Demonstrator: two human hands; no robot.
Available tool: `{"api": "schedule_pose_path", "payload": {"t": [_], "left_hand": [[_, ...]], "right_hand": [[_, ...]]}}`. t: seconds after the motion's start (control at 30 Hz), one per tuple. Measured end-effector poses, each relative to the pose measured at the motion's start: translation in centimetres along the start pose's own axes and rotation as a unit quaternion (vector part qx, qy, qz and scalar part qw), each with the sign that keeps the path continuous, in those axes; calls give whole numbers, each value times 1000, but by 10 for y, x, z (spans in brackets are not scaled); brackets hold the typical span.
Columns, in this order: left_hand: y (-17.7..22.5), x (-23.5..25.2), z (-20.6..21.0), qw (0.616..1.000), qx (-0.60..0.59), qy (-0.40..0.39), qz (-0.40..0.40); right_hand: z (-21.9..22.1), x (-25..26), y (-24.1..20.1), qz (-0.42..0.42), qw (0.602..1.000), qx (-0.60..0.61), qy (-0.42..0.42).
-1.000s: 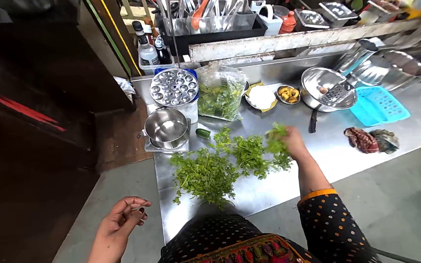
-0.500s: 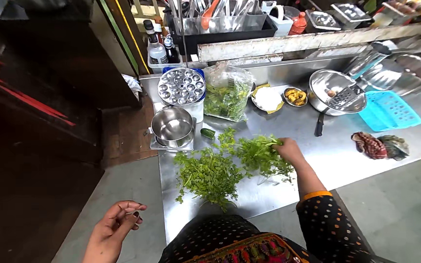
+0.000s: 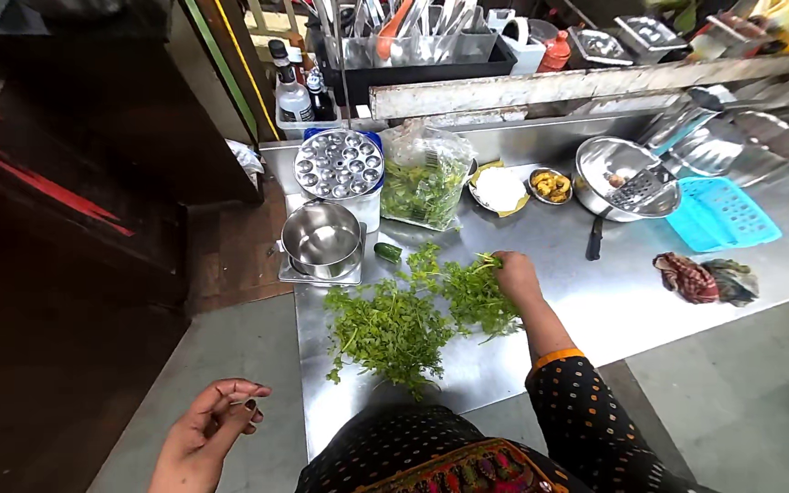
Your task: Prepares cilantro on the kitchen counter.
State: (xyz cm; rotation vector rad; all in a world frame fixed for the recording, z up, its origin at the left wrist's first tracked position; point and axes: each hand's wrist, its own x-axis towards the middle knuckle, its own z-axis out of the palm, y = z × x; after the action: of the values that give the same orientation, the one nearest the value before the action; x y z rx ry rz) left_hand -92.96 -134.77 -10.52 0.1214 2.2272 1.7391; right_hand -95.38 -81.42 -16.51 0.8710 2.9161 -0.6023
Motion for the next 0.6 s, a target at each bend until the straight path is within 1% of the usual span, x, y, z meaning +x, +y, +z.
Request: {"api": "schedule_pose_path", "payload": {"t": [0.03,0.1,0.23,0.3,0.37,0.43,0.5,0.6], "left_hand": [[-1,-2,-1,1000,0,5,0],[-4,-6,-3,1000,2,12,-10],[-9,-10,-3,1000,-4,8,-17],[-7,-12,-3,1000,-7,12,-12],[-6,-13,-4,1000,-8,21,-11],[-7,-14,-6,1000,-7,27,-14],[-10,-14,-7,999,-7,27,-19],[-8,-11,-6,999,-7,25,-21]], "right_hand": [[1,4,0,4,1000,-21,-4],[7,13,0,5,997,-63,-39],[40,22,6,-6,982,-155,-106],[48,24,10,-14,980,-165,-114],[42,26,13,-39,989,-106,-93],[21,26,17,-77,995,5,-66],[-8,19,18,-91,989,99,-58],[-41,7,22,-113,969,217,-44]]}}
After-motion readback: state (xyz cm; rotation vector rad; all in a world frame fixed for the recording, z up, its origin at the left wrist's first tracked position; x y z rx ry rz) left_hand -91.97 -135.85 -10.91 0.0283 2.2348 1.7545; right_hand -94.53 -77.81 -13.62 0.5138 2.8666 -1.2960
